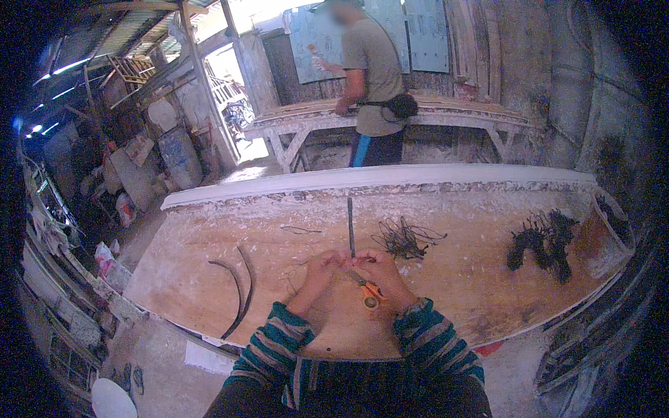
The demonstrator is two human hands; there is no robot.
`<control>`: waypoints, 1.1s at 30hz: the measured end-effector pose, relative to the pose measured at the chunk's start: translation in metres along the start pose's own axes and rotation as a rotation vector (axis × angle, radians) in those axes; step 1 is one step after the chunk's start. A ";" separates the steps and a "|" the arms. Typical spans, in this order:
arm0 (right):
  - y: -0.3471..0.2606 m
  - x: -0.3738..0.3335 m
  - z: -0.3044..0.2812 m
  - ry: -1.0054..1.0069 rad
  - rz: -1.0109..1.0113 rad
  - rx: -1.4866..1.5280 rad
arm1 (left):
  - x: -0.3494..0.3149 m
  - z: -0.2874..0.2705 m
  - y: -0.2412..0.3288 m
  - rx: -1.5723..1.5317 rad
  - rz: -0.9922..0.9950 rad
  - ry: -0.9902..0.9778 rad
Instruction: The person uses orange-handled scissors to cut thin black cords into short segments on a wooden workbench. The person repeatedly picks up a cord, cuts it, and places the pieces on the table. A second person works at a separate bench in the background.
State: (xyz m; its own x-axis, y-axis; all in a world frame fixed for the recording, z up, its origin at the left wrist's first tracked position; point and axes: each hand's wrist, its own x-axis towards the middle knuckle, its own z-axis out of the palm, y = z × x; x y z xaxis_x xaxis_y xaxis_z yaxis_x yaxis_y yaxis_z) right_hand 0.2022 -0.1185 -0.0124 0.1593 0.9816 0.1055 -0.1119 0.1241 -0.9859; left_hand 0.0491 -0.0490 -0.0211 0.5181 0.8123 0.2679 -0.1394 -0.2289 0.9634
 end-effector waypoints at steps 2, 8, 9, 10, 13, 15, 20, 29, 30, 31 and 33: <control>-0.002 -0.001 0.001 0.011 0.013 -0.004 | 0.002 -0.011 -0.008 0.186 0.000 0.021; -0.004 -0.001 0.001 0.000 0.046 0.003 | 0.004 -0.005 0.000 0.161 0.187 0.219; -0.006 -0.002 0.001 0.000 0.049 0.010 | 0.004 -0.002 0.003 0.130 0.165 0.219; -0.007 -0.003 0.001 0.000 0.052 0.016 | 0.003 0.000 0.007 0.099 0.142 0.219; -0.006 -0.002 0.000 -0.003 0.018 -0.034 | 0.004 -0.003 0.010 0.019 0.029 0.115; -0.006 -0.002 0.001 -0.015 0.002 -0.093 | 0.005 -0.006 0.004 -0.042 -0.035 0.029; 0.004 0.002 0.001 -0.033 -0.063 -0.131 | 0.007 -0.003 -0.014 -0.071 -0.015 -0.078; 0.007 0.001 0.005 -0.086 -0.129 -0.099 | 0.005 -0.004 -0.011 -0.119 -0.047 -0.061; 0.006 0.000 0.005 -0.092 -0.122 -0.099 | 0.004 -0.002 -0.009 -0.149 -0.072 -0.042; 0.005 0.000 0.005 -0.098 -0.116 -0.100 | 0.003 -0.001 -0.007 -0.179 -0.097 -0.024; 0.004 -0.001 0.005 -0.094 -0.117 -0.138 | 0.001 0.001 0.000 -0.207 -0.129 0.002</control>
State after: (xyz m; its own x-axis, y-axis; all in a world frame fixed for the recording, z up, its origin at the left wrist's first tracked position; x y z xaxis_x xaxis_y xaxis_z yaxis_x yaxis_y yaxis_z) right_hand 0.1966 -0.1180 -0.0157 0.0700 0.9717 0.2257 0.0386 0.2234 -0.9740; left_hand 0.0506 -0.0489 -0.0207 0.5410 0.8288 0.1427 -0.2421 -0.0090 0.9702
